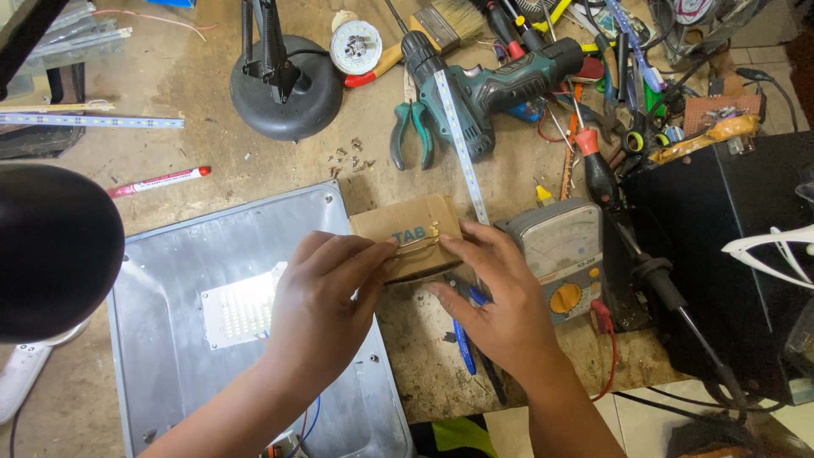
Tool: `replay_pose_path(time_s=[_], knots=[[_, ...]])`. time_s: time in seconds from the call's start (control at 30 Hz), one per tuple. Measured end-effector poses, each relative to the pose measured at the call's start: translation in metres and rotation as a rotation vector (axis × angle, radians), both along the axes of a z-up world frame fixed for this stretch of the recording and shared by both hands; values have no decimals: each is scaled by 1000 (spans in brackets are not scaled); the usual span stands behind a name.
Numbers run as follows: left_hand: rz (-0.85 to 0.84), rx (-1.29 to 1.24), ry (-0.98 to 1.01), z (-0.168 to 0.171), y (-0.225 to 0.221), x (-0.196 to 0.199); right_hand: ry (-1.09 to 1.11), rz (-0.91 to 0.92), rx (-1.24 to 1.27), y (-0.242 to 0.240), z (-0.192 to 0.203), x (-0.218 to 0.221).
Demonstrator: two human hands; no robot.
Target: Repairing an LED floodlight by soldering wires to a PCB, testing the circuit with a multimeter, and reassembling the unit.
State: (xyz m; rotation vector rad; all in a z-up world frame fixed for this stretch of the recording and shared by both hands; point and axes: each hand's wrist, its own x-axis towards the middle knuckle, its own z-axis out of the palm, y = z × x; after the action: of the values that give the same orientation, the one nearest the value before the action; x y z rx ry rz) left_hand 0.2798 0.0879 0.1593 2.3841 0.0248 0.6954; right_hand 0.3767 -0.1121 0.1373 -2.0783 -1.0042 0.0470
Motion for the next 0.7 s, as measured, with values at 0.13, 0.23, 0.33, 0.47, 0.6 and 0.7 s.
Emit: replay_pose_path(time_s=[0.13,0.23,0.33,0.47,0.6,0.7], knots=[[-7,5,-3,-3,1,-1,17,17,3,1,2,0],[-7,3,-4,-5,1,-1,5,7,-17,0,0,0],[-6,5,2,-5,1,-1,15,19,-14,0,1,-1],[-8,-3,-6,-6,1,-1,9,6,-20,0,-1,-1],[-11,-9,-10,-6,1,-1,-2,9,-22,0,0,0],[-8,-5,-12,-7,1,-1,43,3,-17,0,4,-2]])
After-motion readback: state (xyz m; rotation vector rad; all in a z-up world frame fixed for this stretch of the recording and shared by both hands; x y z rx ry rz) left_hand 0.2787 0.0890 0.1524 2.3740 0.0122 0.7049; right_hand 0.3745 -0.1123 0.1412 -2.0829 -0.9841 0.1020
